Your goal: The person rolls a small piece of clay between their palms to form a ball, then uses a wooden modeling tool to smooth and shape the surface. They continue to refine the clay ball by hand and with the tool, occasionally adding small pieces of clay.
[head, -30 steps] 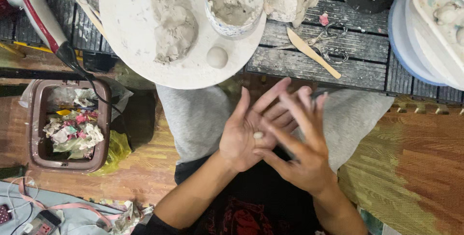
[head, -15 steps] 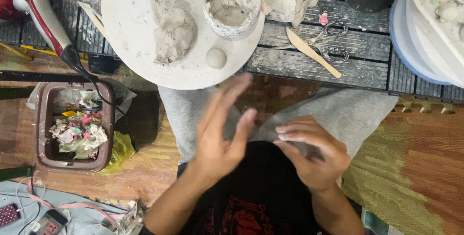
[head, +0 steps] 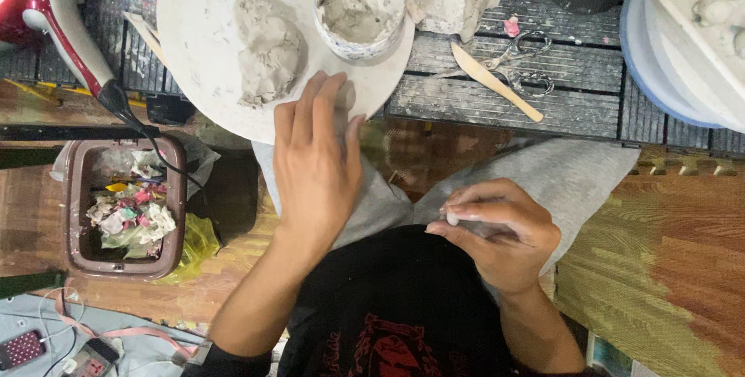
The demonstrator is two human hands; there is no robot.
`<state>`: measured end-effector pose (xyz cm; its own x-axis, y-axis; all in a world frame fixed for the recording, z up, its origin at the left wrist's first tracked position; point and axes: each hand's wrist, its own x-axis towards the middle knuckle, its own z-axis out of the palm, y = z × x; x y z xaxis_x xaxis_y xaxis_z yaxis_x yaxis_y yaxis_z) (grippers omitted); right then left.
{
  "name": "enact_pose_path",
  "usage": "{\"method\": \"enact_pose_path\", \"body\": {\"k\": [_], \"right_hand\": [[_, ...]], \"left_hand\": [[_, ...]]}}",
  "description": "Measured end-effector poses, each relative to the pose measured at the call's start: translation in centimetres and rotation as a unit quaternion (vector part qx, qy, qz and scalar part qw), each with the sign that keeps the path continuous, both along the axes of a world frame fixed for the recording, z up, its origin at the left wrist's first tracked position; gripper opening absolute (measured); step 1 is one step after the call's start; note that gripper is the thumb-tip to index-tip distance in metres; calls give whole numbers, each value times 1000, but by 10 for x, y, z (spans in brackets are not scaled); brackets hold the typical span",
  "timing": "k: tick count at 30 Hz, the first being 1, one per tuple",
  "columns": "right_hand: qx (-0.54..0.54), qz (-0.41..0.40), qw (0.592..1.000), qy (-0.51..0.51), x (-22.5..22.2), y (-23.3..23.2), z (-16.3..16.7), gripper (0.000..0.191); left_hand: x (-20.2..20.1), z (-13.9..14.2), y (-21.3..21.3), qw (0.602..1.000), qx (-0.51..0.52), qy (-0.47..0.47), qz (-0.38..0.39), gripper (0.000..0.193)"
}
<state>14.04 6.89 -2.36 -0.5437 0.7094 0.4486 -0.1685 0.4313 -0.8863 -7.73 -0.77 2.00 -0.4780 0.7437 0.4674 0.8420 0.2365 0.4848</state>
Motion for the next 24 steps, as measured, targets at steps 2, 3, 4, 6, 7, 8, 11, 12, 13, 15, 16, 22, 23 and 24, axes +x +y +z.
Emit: {"method": "enact_pose_path", "body": {"k": [2, 3, 4, 6, 7, 8, 11, 12, 13, 15, 16, 22, 23, 24], "right_hand": [[0, 7, 1000, 4, 0, 0, -2, 32], [-2, 7, 1000, 5, 0, 1, -2, 32], [-4, 6, 1000, 6, 0, 0, -3, 32], [-34, 6, 999, 13, -1, -1, -2, 31], [-63, 8, 998, 20, -1, -1, -2, 31], [-91, 9, 995, 27, -1, -2, -1, 31], [-68, 19, 997, 14, -1, -3, 4, 27], [-89, 32, 995, 26, 0, -4, 7, 30], [-110, 44, 992, 38, 1, -5, 9, 34], [-99, 47, 994, 28, 3, -8, 14, 33], [-64, 36, 997, 7, 4, -8, 16, 29], [68, -13, 997, -25, 0, -7, 28, 20], [102, -13, 995, -12, -2, -6, 30, 22], [124, -5, 992, -8, -3, -5, 33, 24]], "left_hand": [[-3, 0, 4, 1000, -4, -5, 3, 46], [-4, 0, 5, 1000, -2, -11, 1, 45], [-5, 2, 5, 1000, 0, -16, -1, 43], [-3, 6, 2, 1000, 11, -24, -10, 42], [0, 8, -2, 999, 19, -27, -16, 43], [2, 10, -7, 999, 27, -30, -22, 43], [9, 9, -25, 928, 99, -323, -155, 46], [11, 6, -29, 869, 101, -446, -186, 46], [12, 2, -32, 794, 100, -560, -213, 46], [14, -6, -36, 677, 99, -689, -239, 48], [15, -10, -37, 651, 100, -712, -242, 51], [21, -14, -41, 606, 86, -748, -257, 54], [21, -13, -42, 607, 82, -746, -261, 54], [21, -12, -42, 611, 86, -741, -264, 53]]}}
